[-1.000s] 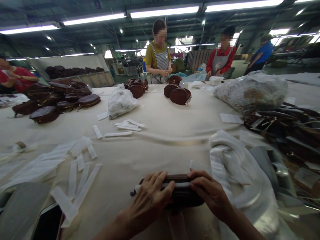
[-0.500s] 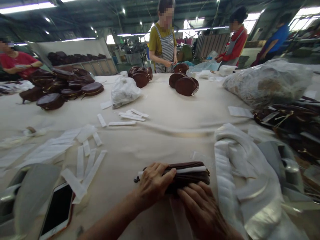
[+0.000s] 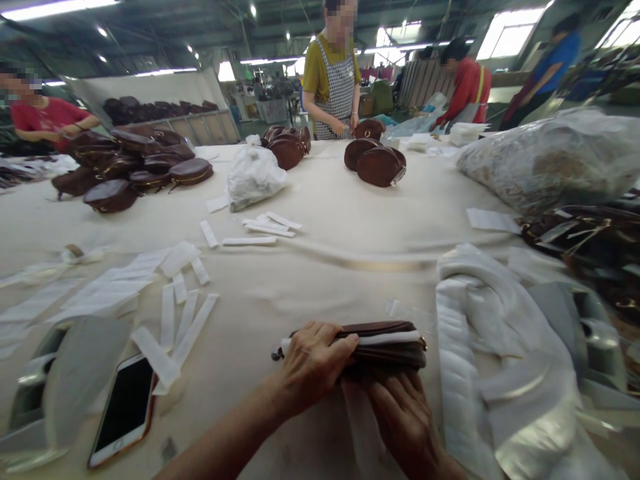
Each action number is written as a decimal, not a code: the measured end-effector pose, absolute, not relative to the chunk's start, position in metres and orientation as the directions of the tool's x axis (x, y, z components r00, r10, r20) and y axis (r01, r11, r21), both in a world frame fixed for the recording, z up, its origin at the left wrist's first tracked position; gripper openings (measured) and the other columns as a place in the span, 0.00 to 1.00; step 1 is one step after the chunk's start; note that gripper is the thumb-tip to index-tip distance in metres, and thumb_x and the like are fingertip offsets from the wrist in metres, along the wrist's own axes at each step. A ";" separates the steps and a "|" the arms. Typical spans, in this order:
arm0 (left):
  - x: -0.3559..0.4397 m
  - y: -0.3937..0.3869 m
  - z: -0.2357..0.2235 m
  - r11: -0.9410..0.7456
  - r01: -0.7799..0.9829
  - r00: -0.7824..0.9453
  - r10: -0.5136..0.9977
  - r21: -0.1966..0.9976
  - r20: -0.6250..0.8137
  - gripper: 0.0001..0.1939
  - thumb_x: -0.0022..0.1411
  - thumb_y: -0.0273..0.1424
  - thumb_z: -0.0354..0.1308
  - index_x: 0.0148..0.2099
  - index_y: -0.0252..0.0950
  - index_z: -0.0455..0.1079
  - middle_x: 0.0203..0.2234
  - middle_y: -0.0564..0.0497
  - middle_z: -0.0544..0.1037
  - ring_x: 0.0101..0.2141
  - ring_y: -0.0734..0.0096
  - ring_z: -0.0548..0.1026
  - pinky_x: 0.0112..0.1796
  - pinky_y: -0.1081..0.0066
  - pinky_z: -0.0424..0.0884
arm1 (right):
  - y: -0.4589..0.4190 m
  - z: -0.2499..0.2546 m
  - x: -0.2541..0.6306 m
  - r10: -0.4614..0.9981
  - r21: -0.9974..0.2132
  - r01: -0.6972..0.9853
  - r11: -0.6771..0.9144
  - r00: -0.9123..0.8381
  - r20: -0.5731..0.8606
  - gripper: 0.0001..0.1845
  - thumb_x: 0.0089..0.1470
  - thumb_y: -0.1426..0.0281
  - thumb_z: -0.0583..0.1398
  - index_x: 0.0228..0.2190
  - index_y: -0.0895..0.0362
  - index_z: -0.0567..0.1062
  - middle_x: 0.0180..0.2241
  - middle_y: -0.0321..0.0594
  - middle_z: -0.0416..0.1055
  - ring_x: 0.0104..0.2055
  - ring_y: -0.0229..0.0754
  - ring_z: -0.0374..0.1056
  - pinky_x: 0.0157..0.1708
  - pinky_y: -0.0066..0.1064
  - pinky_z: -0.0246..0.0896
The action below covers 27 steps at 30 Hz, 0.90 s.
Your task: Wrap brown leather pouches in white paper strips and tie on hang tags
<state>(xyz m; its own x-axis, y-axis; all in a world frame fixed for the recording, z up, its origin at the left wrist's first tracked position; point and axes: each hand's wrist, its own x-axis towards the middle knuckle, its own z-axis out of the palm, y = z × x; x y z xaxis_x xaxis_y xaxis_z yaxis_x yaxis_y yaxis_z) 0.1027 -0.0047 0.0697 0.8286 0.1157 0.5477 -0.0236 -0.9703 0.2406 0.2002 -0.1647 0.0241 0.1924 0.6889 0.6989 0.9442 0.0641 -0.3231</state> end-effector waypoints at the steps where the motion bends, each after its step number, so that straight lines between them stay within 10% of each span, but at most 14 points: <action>1: 0.103 -0.005 0.070 -0.970 -0.022 0.830 0.118 0.243 0.546 0.09 0.66 0.32 0.48 0.43 0.35 0.67 0.32 0.48 0.73 0.30 0.66 0.71 0.31 0.69 0.68 | -0.164 0.024 0.200 0.690 -0.328 0.943 0.056 0.201 0.695 0.09 0.59 0.77 0.53 0.33 0.58 0.73 0.29 0.42 0.74 0.32 0.42 0.67 0.37 0.36 0.58; 27: 0.102 -0.003 0.069 -0.969 -0.011 0.823 0.131 0.247 0.552 0.08 0.65 0.29 0.50 0.43 0.35 0.68 0.31 0.48 0.73 0.30 0.69 0.71 0.31 0.71 0.68 | -0.159 0.009 0.203 0.726 -0.159 0.987 0.005 0.106 0.680 0.12 0.58 0.78 0.54 0.41 0.62 0.74 0.37 0.48 0.75 0.41 0.48 0.68 0.44 0.44 0.60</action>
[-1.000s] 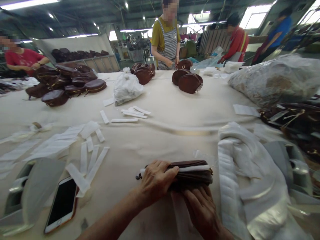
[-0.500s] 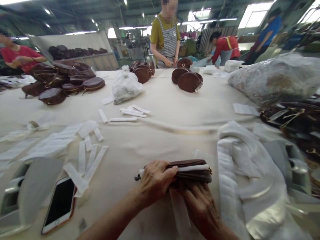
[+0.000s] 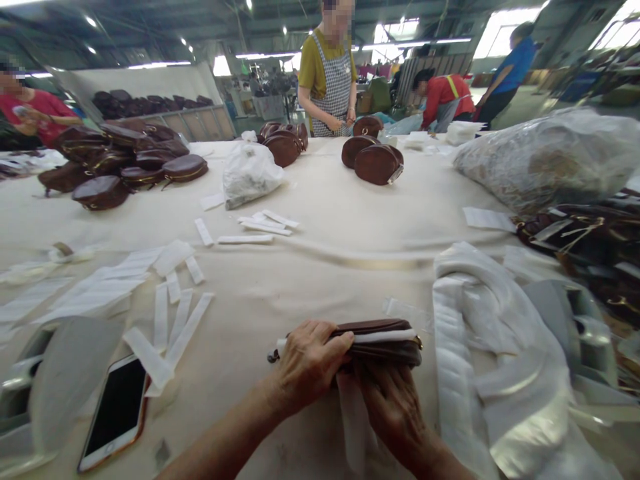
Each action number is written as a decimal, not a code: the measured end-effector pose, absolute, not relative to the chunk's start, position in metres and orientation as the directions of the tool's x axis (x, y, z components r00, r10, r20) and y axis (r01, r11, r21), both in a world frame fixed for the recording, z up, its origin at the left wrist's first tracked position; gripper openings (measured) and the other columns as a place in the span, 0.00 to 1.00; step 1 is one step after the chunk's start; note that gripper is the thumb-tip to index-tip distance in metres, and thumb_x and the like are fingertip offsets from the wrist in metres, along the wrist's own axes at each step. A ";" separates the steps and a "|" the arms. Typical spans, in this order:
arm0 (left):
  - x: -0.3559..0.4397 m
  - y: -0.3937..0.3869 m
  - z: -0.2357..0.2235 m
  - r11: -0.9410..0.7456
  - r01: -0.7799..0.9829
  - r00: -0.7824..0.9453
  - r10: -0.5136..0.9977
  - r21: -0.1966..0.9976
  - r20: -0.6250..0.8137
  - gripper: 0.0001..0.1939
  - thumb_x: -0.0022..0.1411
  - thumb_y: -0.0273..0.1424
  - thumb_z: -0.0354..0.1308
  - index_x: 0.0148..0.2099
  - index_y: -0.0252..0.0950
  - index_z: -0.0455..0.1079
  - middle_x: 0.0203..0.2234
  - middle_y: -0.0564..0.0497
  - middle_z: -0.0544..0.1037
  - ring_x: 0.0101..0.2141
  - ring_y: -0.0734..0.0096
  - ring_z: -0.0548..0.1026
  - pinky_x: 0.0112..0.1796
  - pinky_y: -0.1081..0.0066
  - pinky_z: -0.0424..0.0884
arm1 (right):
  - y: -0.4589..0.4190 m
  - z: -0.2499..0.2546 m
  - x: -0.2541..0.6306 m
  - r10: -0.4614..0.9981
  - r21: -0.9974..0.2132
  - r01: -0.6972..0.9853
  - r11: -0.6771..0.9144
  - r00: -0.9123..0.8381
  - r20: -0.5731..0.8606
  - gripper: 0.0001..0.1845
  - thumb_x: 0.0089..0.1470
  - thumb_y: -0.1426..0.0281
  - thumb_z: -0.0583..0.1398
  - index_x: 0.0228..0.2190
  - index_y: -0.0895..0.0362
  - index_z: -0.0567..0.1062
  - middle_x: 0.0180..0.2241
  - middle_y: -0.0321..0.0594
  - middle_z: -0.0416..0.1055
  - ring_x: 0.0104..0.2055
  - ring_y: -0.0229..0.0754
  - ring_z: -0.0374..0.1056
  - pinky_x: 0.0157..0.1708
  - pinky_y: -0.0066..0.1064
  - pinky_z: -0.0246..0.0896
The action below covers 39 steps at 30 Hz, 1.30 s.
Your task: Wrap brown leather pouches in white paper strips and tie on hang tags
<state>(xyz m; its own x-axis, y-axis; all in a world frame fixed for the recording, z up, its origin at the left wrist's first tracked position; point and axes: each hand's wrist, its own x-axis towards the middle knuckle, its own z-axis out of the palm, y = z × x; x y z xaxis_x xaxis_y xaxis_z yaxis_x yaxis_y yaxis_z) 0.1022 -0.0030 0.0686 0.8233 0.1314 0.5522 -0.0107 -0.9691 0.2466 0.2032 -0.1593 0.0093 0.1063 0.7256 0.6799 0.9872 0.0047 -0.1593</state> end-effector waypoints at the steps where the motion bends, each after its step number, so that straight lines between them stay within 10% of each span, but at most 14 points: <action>1: 0.102 -0.003 0.069 -0.969 -0.008 0.823 0.134 0.248 0.551 0.08 0.65 0.29 0.49 0.43 0.35 0.68 0.31 0.48 0.73 0.30 0.68 0.71 0.31 0.71 0.68 | -0.160 0.007 0.203 0.716 -0.158 0.987 0.013 0.101 0.691 0.12 0.57 0.78 0.54 0.41 0.62 0.74 0.38 0.48 0.75 0.42 0.48 0.68 0.45 0.44 0.60; 39: 0.099 -0.003 0.066 -0.941 -0.003 0.841 0.181 0.339 0.510 0.07 0.64 0.28 0.52 0.43 0.35 0.68 0.33 0.48 0.74 0.32 0.70 0.72 0.33 0.72 0.68 | -0.160 -0.008 0.204 0.621 -0.197 0.979 -0.051 0.186 0.762 0.11 0.57 0.74 0.57 0.42 0.54 0.75 0.36 0.40 0.74 0.43 0.44 0.66 0.48 0.40 0.53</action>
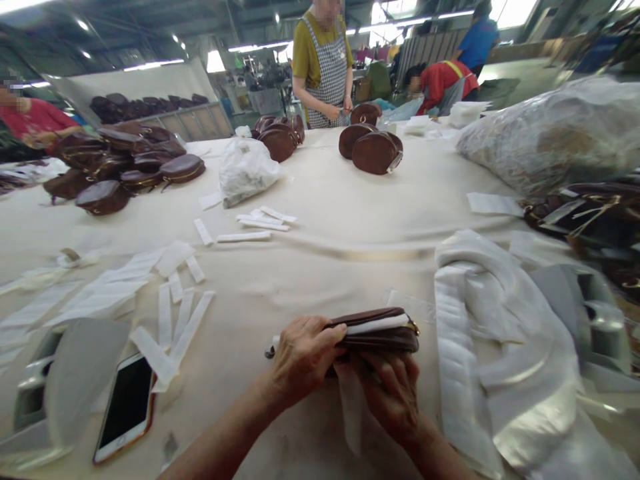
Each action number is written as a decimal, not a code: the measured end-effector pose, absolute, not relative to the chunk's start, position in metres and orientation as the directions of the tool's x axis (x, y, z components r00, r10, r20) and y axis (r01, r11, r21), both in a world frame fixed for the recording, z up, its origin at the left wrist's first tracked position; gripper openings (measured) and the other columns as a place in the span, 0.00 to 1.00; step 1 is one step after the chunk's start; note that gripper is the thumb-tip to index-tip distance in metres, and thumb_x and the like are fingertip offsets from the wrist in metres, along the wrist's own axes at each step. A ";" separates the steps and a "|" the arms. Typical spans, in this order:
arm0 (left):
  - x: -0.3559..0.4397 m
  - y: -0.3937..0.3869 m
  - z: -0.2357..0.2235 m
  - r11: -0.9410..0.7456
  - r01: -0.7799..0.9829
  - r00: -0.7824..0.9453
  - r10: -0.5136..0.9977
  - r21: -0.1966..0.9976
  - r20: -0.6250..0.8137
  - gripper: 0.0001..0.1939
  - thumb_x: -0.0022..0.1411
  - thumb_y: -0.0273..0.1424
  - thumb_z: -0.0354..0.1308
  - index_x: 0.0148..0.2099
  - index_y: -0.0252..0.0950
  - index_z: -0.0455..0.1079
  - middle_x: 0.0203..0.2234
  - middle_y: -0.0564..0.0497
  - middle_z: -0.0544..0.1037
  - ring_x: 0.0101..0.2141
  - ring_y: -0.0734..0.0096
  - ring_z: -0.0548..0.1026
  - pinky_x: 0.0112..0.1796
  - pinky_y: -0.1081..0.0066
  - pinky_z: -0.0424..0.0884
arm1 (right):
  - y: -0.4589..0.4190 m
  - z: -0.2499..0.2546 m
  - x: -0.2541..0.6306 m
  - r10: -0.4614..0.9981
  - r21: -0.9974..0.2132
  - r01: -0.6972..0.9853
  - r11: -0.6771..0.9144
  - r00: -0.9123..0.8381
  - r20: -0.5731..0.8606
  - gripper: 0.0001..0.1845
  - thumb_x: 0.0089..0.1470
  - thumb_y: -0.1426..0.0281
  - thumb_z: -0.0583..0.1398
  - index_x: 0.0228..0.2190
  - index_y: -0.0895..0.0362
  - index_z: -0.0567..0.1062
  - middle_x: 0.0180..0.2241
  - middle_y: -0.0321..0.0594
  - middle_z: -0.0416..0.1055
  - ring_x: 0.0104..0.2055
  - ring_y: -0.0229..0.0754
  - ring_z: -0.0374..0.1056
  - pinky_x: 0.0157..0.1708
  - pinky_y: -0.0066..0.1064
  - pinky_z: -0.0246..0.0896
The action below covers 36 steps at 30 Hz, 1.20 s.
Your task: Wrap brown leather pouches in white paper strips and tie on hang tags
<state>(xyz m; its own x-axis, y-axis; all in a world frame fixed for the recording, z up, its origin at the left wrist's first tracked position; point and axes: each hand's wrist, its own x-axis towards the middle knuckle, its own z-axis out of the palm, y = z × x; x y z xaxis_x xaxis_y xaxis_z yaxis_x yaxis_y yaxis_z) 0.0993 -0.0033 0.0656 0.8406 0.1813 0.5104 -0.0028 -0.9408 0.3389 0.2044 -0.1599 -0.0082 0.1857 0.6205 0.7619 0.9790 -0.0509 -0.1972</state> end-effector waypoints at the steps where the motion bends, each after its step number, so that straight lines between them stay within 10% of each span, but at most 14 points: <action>1: 0.099 -0.003 0.066 -0.937 0.000 0.842 0.189 0.350 0.505 0.07 0.64 0.28 0.52 0.43 0.35 0.68 0.33 0.48 0.74 0.32 0.70 0.72 0.34 0.71 0.68 | -0.161 -0.008 0.204 0.615 -0.214 0.975 -0.053 0.201 0.762 0.10 0.57 0.73 0.58 0.41 0.54 0.75 0.36 0.40 0.74 0.43 0.44 0.66 0.48 0.40 0.52; 36: 0.102 0.000 0.063 -0.911 0.019 0.840 0.238 0.411 0.488 0.07 0.63 0.28 0.53 0.43 0.35 0.69 0.32 0.48 0.74 0.32 0.70 0.72 0.33 0.72 0.68 | -0.156 0.001 0.202 0.675 -0.282 0.959 -0.023 0.223 0.704 0.10 0.56 0.74 0.58 0.40 0.55 0.75 0.36 0.43 0.73 0.40 0.44 0.65 0.45 0.40 0.53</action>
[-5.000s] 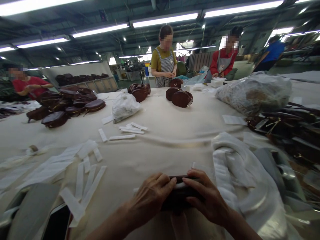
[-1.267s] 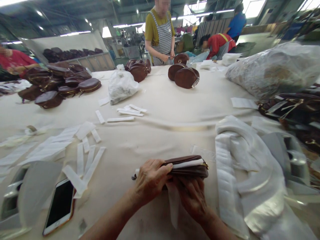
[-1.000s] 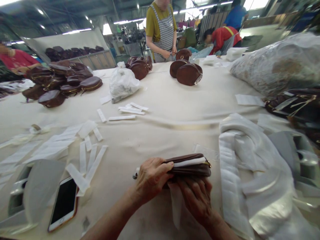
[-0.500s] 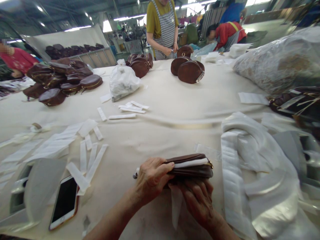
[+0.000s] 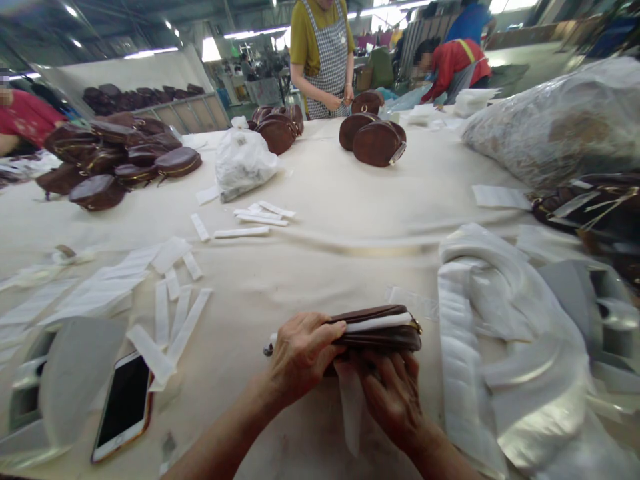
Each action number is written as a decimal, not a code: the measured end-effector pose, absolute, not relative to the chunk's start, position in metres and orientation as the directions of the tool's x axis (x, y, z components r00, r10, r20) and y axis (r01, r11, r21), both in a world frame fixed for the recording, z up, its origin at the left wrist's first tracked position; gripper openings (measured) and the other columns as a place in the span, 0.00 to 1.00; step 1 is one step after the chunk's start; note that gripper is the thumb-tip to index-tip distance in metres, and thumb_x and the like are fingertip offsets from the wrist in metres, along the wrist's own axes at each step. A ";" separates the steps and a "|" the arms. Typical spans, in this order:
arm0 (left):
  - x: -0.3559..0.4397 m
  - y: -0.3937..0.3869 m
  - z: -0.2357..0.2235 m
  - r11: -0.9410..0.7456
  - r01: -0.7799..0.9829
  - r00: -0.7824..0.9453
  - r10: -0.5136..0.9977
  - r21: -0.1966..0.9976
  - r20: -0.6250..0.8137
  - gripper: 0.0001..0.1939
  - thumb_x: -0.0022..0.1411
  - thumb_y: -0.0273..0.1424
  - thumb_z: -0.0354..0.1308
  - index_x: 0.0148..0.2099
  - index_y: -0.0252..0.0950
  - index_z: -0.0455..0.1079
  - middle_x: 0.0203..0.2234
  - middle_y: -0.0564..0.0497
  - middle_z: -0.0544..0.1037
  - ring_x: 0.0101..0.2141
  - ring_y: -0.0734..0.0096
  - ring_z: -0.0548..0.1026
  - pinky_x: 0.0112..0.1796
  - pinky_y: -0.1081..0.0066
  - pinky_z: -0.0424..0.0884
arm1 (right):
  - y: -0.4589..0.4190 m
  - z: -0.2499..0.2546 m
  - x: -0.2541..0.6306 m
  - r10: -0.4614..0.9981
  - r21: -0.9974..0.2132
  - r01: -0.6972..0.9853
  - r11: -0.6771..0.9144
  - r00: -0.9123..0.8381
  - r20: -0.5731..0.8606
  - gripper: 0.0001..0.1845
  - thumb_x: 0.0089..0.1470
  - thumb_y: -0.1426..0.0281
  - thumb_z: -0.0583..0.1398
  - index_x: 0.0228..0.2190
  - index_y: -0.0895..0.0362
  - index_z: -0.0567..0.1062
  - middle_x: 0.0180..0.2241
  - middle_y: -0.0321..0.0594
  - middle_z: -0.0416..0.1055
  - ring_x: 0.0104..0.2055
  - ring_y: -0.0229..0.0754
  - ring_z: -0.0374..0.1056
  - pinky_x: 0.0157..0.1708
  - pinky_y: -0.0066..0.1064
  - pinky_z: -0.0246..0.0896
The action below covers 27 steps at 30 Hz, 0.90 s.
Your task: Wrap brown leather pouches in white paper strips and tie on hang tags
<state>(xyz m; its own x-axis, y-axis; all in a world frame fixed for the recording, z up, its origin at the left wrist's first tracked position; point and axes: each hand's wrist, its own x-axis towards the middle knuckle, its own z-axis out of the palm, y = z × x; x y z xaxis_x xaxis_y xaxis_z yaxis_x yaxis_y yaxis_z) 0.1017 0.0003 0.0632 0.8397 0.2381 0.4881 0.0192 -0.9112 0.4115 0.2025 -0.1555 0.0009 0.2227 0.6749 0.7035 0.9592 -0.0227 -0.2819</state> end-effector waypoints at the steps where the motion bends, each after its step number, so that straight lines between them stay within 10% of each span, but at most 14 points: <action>1: 0.102 0.001 0.063 -0.911 0.018 0.840 0.237 0.412 0.488 0.07 0.63 0.28 0.53 0.43 0.35 0.70 0.32 0.48 0.74 0.32 0.70 0.72 0.33 0.72 0.68 | -0.154 0.002 0.202 0.679 -0.277 0.960 -0.032 0.224 0.700 0.10 0.57 0.73 0.58 0.40 0.56 0.75 0.36 0.43 0.73 0.39 0.44 0.65 0.45 0.40 0.53; 27: 0.101 -0.002 0.065 -0.902 0.001 0.846 0.231 0.432 0.481 0.07 0.63 0.28 0.54 0.43 0.35 0.69 0.32 0.48 0.74 0.32 0.70 0.71 0.34 0.71 0.68 | -0.156 -0.004 0.208 0.641 -0.218 0.976 0.009 0.161 0.750 0.11 0.59 0.77 0.53 0.37 0.56 0.74 0.34 0.41 0.72 0.38 0.42 0.64 0.41 0.37 0.53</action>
